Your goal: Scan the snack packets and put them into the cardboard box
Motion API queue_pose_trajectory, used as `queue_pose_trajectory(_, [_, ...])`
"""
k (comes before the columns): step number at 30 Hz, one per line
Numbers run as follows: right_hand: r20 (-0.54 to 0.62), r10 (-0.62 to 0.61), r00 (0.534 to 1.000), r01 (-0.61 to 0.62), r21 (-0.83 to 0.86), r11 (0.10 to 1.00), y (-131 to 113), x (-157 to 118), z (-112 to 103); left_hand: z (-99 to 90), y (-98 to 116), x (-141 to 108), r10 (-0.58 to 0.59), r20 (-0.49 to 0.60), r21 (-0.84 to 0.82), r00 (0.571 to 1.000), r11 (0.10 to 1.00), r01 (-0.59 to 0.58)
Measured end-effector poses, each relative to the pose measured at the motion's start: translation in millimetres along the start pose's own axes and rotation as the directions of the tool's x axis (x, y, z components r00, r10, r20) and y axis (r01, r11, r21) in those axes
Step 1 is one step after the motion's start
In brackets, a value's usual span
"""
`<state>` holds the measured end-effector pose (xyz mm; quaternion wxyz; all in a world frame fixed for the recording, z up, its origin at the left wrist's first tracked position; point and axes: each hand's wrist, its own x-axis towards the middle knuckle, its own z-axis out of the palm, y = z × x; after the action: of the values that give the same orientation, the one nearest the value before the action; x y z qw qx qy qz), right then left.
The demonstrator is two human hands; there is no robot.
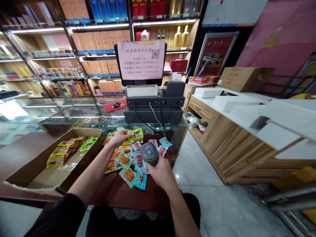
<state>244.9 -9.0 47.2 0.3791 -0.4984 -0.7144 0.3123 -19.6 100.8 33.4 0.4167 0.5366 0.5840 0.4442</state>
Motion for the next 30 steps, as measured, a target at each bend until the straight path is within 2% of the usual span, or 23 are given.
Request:
queue_pose_trajectory(9, [-0.046, 0.004, 0.999, -0.004, -0.007, 1.0, 4.1, -2.5, 3.2, 6.6, 5.3, -3.9, 0.009, 0.002, 0.039, 1.0, 0.999, -0.009])
queue_pose_trajectory(16, [-0.041, 0.004, 0.999, -0.004, 0.001, 1.0, -2.3, -7.2, -1.7, 13.7, 12.3, -9.4, -0.01, 0.045, 0.024, 0.999, 1.0, 0.009])
queue_pose_trajectory(22, [-0.035, 0.03, 0.999, -0.031, -0.026, 0.999, -4.0, -7.3, -1.1, 9.5, 10.7, -12.3, 0.003, 0.022, 0.002, 1.0, 1.0, -0.003])
queue_pose_trajectory(26, [0.0, -0.011, 1.0, 0.011, -0.056, 0.998, -7.0, -3.9, 8.2, -13.9, 2.6, -13.1, -0.029, 0.0, -0.072, 1.0, 0.997, 0.029])
queue_pose_trajectory(28, [0.024, -0.059, 0.998, 0.061, -0.071, 0.996, -12.5, -0.7, 15.1, -37.5, -1.7, -15.0, -0.057, -0.025, -0.115, 0.998, 0.992, 0.054])
queue_pose_trajectory(30, [0.071, -0.079, 0.994, 0.085, -0.078, 0.993, -19.8, 3.7, 23.2, -68.7, -5.5, -18.6, -0.077, -0.07, -0.136, 0.995, 0.988, 0.067])
